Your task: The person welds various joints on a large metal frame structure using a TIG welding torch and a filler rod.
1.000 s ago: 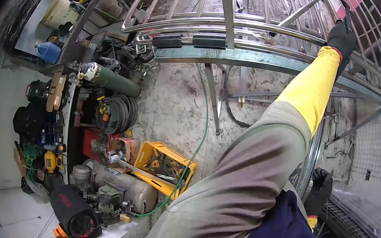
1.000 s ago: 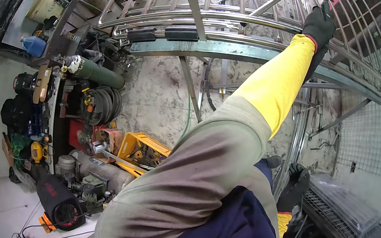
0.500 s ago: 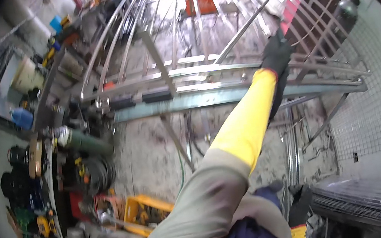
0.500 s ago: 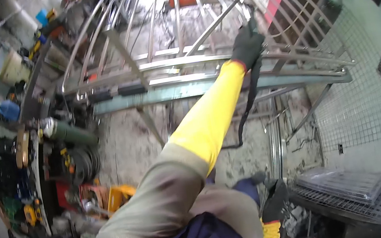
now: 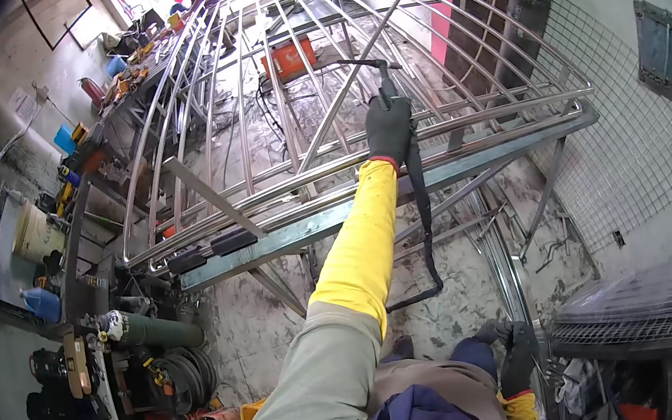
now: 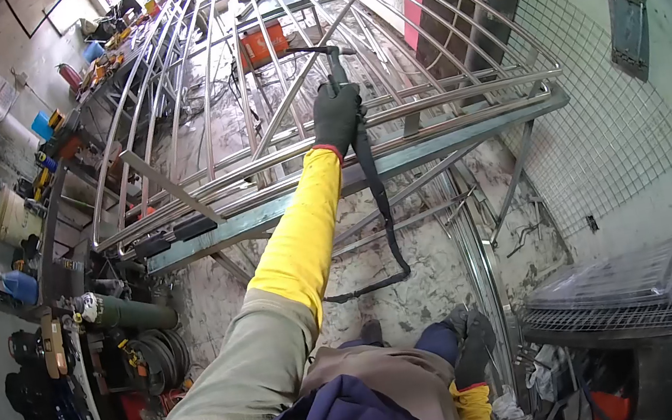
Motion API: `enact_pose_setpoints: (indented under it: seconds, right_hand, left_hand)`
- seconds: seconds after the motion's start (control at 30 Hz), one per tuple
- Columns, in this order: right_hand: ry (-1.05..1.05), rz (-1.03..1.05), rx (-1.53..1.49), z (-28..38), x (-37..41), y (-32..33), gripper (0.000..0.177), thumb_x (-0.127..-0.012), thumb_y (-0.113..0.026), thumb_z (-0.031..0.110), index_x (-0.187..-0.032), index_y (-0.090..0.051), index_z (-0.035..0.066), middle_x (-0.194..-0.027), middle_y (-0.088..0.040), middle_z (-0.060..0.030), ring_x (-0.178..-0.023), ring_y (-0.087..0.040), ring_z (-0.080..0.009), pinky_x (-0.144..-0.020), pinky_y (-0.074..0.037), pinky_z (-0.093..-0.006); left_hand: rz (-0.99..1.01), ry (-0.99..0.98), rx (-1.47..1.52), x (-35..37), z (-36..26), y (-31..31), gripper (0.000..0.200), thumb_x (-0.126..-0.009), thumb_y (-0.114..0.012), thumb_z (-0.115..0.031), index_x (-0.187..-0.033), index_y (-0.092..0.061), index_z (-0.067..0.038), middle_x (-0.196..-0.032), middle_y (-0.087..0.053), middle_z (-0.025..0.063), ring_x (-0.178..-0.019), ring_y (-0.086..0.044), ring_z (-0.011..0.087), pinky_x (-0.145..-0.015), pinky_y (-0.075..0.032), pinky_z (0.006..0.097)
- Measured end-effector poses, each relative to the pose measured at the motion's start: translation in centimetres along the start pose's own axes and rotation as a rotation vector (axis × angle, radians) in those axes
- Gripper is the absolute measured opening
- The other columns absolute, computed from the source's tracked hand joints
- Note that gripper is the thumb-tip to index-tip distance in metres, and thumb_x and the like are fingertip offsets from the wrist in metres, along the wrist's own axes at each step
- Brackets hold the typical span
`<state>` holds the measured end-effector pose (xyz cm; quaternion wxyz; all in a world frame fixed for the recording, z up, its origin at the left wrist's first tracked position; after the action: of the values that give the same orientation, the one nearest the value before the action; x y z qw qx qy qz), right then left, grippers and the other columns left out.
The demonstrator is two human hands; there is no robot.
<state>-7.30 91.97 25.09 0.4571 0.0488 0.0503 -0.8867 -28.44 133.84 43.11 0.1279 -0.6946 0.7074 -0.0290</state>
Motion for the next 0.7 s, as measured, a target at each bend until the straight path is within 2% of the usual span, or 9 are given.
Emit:
enact_pose_setpoints:
  seconds: [0.43, 0.5, 0.57, 0.6, 0.63, 0.67, 0.7]
  right_hand:
    - [-0.225, 0.099, -0.372, -4.0, -4.0, 3.6, 0.038, -0.113, -0.053, 0.023, -0.142, -0.058, -0.001, -0.129, -0.066, -0.0117, -0.123, -0.063, -0.0251, -0.107, -0.049, -0.0409]
    - [-0.251, 0.111, -0.440, -4.4, -5.8, 4.4, 0.038, -0.113, -0.053, 0.023, -0.141, -0.059, -0.001, -0.129, -0.066, -0.0112, -0.123, -0.063, -0.0244, -0.107, -0.049, -0.0405]
    - [-0.271, 0.097, -0.504, -4.7, -7.3, 6.3, 0.037, -0.113, -0.053, 0.023, -0.141, -0.059, -0.001, -0.129, -0.066, -0.0107, -0.123, -0.063, -0.0237, -0.107, -0.049, -0.0401]
    - [-0.277, 0.068, -0.527, -4.7, -7.8, 8.2, 0.037, -0.113, -0.053, 0.023, -0.141, -0.060, -0.001, -0.129, -0.066, -0.0105, -0.123, -0.063, -0.0234, -0.107, -0.049, -0.0399]
    - [-0.285, 0.013, -0.540, -4.7, -7.5, 11.2, 0.037, -0.114, -0.053, 0.024, -0.140, -0.060, -0.001, -0.129, -0.066, -0.0102, -0.123, -0.064, -0.0231, -0.107, -0.049, -0.0397]
    - [-0.304, -0.060, -0.545, -4.6, -6.1, 14.8, 0.037, -0.114, -0.052, 0.024, -0.140, -0.060, -0.001, -0.129, -0.066, -0.0100, -0.123, -0.064, -0.0228, -0.107, -0.049, -0.0395]
    - [-0.327, -0.143, -0.547, -4.2, -3.8, 18.3, 0.037, -0.114, -0.052, 0.024, -0.140, -0.061, -0.001, -0.129, -0.066, -0.0097, -0.123, -0.064, -0.0224, -0.107, -0.049, -0.0393]
  left_hand:
    - [-0.130, 0.142, -0.100, -1.1, 0.6, 1.1, 0.022, -0.094, -0.069, -0.023, -0.101, -0.063, -0.003, -0.076, -0.060, 0.0067, -0.058, -0.064, 0.0196, -0.051, -0.052, 0.0357]
    - [-0.144, 0.160, -0.097, -1.0, 0.5, 1.3, 0.020, -0.094, -0.069, -0.019, -0.106, -0.065, -0.004, -0.079, -0.064, 0.0095, -0.065, -0.067, 0.0232, -0.059, -0.055, 0.0383]
    - [-0.052, -0.394, -0.588, -3.3, 1.9, 3.4, 0.018, -0.095, -0.066, -0.020, -0.101, -0.067, -0.003, -0.079, -0.067, 0.0109, -0.067, -0.069, 0.0239, -0.061, -0.055, 0.0396]
    - [0.004, -0.836, -1.426, -3.5, 1.8, 3.6, 0.017, -0.097, -0.067, -0.021, -0.106, -0.067, -0.007, -0.093, -0.071, 0.0124, -0.083, -0.071, 0.0272, -0.074, -0.056, 0.0418]
    - [-0.054, -0.624, -1.407, -4.8, 3.0, 5.1, 0.017, -0.099, -0.065, -0.026, -0.105, -0.067, -0.010, -0.103, -0.072, 0.0134, -0.092, -0.070, 0.0287, -0.082, -0.055, 0.0426]
    - [-0.084, -0.193, -0.856, -6.1, 5.1, 7.8, 0.022, -0.103, -0.060, -0.030, -0.103, -0.067, -0.009, -0.102, -0.071, 0.0118, -0.089, -0.069, 0.0257, -0.079, -0.055, 0.0415]
    - [-0.089, -0.192, -0.729, -3.7, 2.4, 6.3, 0.028, -0.106, -0.056, -0.034, -0.103, -0.067, -0.009, -0.094, -0.071, 0.0088, -0.083, -0.069, 0.0217, -0.076, -0.055, 0.0391]
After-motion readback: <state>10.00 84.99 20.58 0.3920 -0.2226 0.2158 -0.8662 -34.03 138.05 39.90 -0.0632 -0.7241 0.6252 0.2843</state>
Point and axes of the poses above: each hand's wrist, its own x-axis away from the middle knuckle, its own y-axis out of the back of the hand, z = x × y, the point moved 6 cm from there along -x, towards the middle knuckle
